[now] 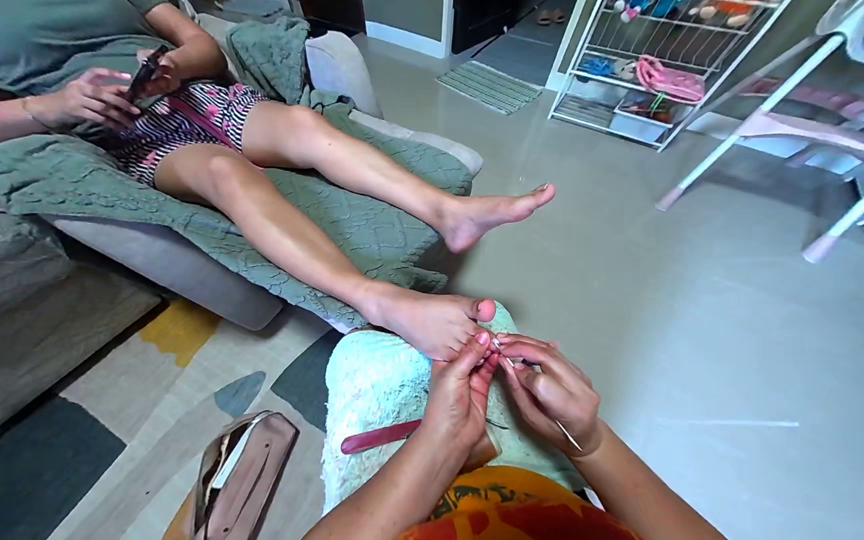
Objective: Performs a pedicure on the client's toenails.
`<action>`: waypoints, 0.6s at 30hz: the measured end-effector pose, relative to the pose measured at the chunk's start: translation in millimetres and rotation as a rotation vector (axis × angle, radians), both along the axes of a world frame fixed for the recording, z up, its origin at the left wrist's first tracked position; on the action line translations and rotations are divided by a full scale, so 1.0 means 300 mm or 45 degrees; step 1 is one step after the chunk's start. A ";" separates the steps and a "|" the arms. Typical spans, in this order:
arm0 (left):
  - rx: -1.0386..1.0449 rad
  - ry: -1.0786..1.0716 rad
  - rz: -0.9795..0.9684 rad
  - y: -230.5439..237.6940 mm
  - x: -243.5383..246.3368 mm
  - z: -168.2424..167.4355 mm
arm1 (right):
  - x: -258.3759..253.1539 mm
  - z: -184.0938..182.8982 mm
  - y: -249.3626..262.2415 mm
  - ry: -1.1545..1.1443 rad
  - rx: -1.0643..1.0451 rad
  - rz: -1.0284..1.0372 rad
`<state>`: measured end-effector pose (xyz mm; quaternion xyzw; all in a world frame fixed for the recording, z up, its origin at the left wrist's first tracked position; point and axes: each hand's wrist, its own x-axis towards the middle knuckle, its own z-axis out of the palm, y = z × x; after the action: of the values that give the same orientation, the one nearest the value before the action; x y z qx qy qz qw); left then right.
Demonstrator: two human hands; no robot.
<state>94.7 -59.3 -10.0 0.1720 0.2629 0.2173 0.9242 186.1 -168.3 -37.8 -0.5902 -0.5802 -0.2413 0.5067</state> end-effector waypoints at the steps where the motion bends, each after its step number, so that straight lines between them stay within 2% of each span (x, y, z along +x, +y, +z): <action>1: 0.014 0.023 0.002 -0.002 -0.001 0.013 | 0.000 -0.001 -0.001 -0.012 -0.011 -0.012; 4: 0.065 0.094 -0.006 -0.007 -0.002 0.051 | 0.000 -0.007 -0.002 -0.040 -0.012 -0.040; 8: -0.025 0.011 0.008 0.002 -0.003 0.005 | 0.003 -0.012 -0.002 0.046 0.011 -0.007; 12: 0.047 0.049 -0.010 -0.002 -0.008 0.042 | -0.010 0.010 0.003 0.530 0.092 0.137; 15: -0.002 -0.008 -0.043 0.006 -0.018 0.020 | -0.009 0.039 -0.006 0.855 0.118 0.237; 18: -0.057 -0.146 -0.115 0.024 -0.036 -0.036 | 0.020 0.028 -0.035 0.944 0.008 0.103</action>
<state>83.8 -52.0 -20.9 0.1502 0.2063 0.1788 0.9502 192.0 -178.8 -29.5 -0.6126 -0.3792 0.0072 0.6935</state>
